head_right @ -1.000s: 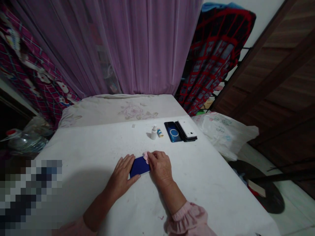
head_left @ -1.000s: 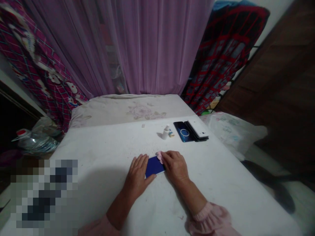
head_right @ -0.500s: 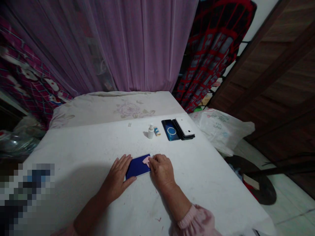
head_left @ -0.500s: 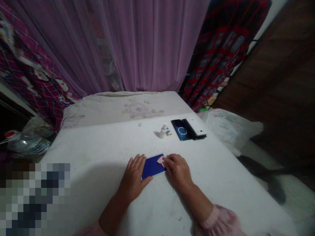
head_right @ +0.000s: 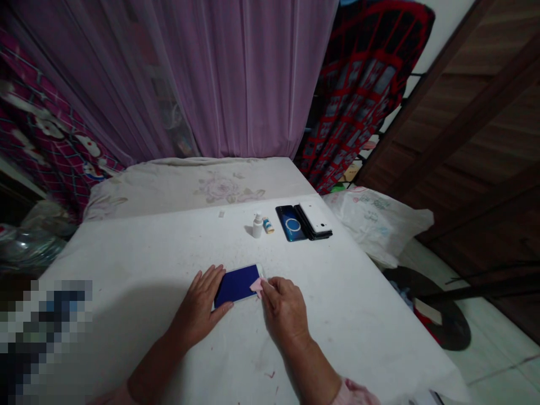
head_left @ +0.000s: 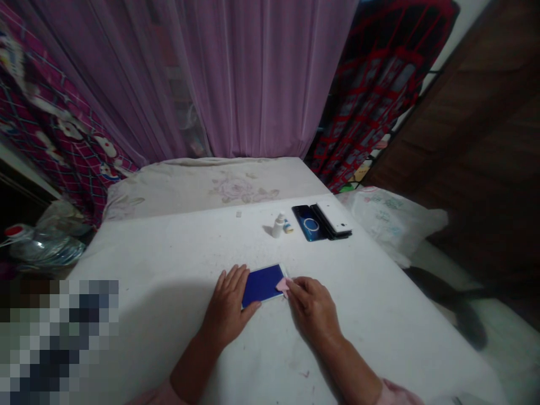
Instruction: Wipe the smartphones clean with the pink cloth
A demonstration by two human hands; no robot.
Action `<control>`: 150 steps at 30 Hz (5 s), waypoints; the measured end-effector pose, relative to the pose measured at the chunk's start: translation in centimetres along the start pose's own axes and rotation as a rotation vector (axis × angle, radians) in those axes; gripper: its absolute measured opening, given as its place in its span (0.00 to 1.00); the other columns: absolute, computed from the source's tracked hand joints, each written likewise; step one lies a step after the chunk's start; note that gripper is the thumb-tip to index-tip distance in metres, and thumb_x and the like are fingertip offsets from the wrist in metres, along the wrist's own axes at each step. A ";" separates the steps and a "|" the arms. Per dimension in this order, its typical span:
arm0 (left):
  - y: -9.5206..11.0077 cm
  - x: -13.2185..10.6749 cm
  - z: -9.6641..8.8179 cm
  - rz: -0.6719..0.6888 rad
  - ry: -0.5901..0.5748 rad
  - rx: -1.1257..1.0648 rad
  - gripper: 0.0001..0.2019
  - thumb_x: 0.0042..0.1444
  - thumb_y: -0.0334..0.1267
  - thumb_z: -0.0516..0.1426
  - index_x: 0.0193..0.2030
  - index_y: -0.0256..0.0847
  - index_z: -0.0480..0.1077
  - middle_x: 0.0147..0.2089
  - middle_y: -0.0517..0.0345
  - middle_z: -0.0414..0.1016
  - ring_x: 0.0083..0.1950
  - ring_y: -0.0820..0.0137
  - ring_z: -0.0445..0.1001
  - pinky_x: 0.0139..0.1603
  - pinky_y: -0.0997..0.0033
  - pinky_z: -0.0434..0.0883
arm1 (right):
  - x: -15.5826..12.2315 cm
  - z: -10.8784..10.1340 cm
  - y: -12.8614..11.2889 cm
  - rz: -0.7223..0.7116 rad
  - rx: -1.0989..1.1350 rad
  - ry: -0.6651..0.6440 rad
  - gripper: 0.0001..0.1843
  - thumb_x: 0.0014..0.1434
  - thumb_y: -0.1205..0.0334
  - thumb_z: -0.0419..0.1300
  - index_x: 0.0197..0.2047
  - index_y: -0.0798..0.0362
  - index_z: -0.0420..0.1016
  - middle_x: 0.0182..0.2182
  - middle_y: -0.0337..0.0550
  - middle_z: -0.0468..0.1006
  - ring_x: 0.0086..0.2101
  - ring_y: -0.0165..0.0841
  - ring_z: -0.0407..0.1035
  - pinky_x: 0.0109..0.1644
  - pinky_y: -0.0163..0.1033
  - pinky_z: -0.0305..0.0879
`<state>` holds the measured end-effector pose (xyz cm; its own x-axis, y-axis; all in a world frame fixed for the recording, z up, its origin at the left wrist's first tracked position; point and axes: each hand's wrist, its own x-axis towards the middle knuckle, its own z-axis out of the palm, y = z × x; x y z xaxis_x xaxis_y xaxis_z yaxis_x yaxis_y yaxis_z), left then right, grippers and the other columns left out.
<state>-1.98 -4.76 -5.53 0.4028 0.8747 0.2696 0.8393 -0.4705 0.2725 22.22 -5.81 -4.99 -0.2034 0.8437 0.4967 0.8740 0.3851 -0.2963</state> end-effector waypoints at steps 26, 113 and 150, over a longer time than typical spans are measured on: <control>-0.4 0.0 0.3 0.047 0.031 0.042 0.32 0.64 0.52 0.51 0.69 0.35 0.55 0.68 0.40 0.64 0.69 0.52 0.61 0.67 0.44 0.59 | 1.7 0.7 -0.1 0.032 -0.055 -0.021 0.13 0.65 0.62 0.56 0.44 0.48 0.82 0.35 0.45 0.78 0.33 0.34 0.68 0.35 0.37 0.60; -1.7 -1.2 -0.5 -0.117 0.086 0.078 0.34 0.53 0.52 0.61 0.63 0.36 0.63 0.66 0.38 0.66 0.68 0.47 0.61 0.67 0.37 0.54 | 8.5 3.2 -4.7 -0.124 0.097 -0.420 0.11 0.63 0.60 0.61 0.48 0.44 0.81 0.41 0.43 0.80 0.43 0.37 0.68 0.44 0.41 0.57; -2.1 -1.2 -0.2 -0.137 0.103 0.023 0.31 0.53 0.44 0.61 0.63 0.41 0.64 0.65 0.43 0.68 0.68 0.51 0.62 0.69 0.40 0.53 | 6.6 3.8 -8.0 -0.347 0.226 -0.304 0.09 0.63 0.66 0.59 0.35 0.51 0.82 0.33 0.42 0.77 0.35 0.32 0.66 0.38 0.39 0.53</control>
<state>-4.28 -4.81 -6.25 0.2451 0.9134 0.3251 0.8925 -0.3436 0.2924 12.21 -1.90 -2.49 -0.6130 0.7097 0.3471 0.6219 0.7045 -0.3420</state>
